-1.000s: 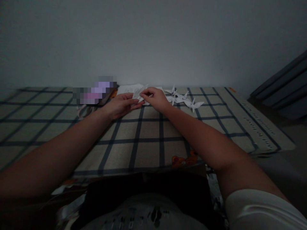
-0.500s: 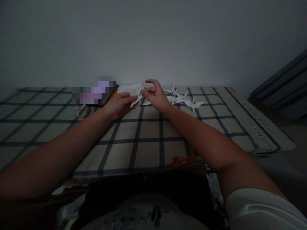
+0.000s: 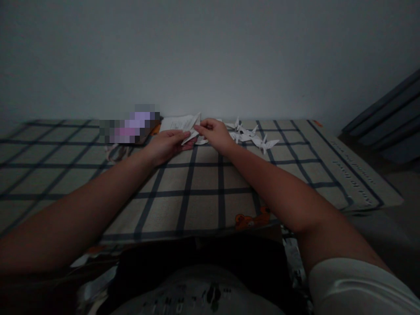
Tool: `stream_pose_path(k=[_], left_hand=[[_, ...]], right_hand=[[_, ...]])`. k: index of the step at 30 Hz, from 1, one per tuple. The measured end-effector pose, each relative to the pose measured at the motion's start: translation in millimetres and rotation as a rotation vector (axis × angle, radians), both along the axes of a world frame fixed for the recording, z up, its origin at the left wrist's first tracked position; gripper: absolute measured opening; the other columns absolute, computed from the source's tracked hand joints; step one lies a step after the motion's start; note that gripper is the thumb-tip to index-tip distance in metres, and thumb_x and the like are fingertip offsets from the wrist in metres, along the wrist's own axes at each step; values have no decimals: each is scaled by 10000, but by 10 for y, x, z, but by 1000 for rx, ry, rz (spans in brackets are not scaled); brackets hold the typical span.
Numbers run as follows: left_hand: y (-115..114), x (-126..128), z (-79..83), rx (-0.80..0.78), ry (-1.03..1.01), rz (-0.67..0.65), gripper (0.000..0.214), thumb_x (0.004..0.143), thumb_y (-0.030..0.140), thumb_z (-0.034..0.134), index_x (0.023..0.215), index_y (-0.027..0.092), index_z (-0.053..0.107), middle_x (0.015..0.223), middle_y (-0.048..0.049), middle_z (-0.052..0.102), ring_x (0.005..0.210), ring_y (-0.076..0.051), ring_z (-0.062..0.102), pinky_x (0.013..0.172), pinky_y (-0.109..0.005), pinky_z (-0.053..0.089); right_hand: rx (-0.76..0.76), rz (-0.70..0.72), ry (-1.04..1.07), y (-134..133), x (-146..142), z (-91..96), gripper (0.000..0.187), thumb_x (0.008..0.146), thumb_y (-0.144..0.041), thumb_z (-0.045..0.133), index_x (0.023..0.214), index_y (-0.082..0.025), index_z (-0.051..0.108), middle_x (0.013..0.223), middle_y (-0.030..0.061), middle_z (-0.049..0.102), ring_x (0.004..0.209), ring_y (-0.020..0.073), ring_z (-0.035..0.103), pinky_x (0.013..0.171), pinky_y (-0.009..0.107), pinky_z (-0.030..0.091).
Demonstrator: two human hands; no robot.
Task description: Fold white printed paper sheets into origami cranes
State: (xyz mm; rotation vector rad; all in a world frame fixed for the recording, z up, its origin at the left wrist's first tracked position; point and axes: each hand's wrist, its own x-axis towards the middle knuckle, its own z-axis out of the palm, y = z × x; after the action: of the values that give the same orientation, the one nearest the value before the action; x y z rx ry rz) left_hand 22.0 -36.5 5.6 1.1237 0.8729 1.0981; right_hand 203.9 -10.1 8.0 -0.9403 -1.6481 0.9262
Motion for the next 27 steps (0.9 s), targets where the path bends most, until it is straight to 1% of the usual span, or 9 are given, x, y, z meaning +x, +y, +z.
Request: stream_pose_path(k=[4,10,14,17,19,22,27], left_hand=[[-15,5,16,-19,5,-19,133,798,229,749,795,103,708,813,-82,722,733,-108,668,737,-223,564],[-2,-16,24,-8,-13,-35,129,766,208,781,804,103,716,836,-68,716,768,-103,673,721,-197,560],[-1,-26,22,-2,3,-54,149,761,229,790,832,112,731,845,-67,722,768,-101,671,735,-192,558],[-13,-18,27,-6,7,-45,117,767,209,779,814,116,726,829,-63,721,746,-101,670,740,-205,563],[-20,-10,33,-17,5,-40,93,770,183,768,787,107,717,801,-63,716,717,-102,669,719,-208,564],[-19,-11,43,-28,9,-32,94,777,173,755,797,92,713,759,-68,711,650,-94,652,675,-202,555],[-8,-33,44,-27,9,-10,97,772,171,754,774,96,694,718,-63,695,622,-95,637,655,-211,547]], right_hand=[[-40,18,51,4,-12,0,305,759,-449,722,742,-195,554,667,-39,553,593,93,497,564,230,449],[-59,18,91,42,-25,-51,289,773,-421,721,749,-191,547,666,-43,552,580,82,502,561,220,453],[-61,22,76,52,-23,-65,271,787,-409,705,748,-188,552,657,-44,562,559,76,505,539,210,437],[-64,24,64,32,-22,-47,246,804,-388,686,752,-185,558,665,-39,576,557,75,517,544,208,442],[-72,41,43,11,-21,-27,228,823,-367,664,748,-184,550,661,-37,578,547,75,520,538,208,439],[-77,81,10,-4,-13,-13,229,841,-368,642,746,-184,544,671,-36,578,544,74,520,529,209,435],[-62,117,11,17,16,-39,216,827,-382,652,786,-178,593,695,-28,583,584,83,530,558,218,453]])
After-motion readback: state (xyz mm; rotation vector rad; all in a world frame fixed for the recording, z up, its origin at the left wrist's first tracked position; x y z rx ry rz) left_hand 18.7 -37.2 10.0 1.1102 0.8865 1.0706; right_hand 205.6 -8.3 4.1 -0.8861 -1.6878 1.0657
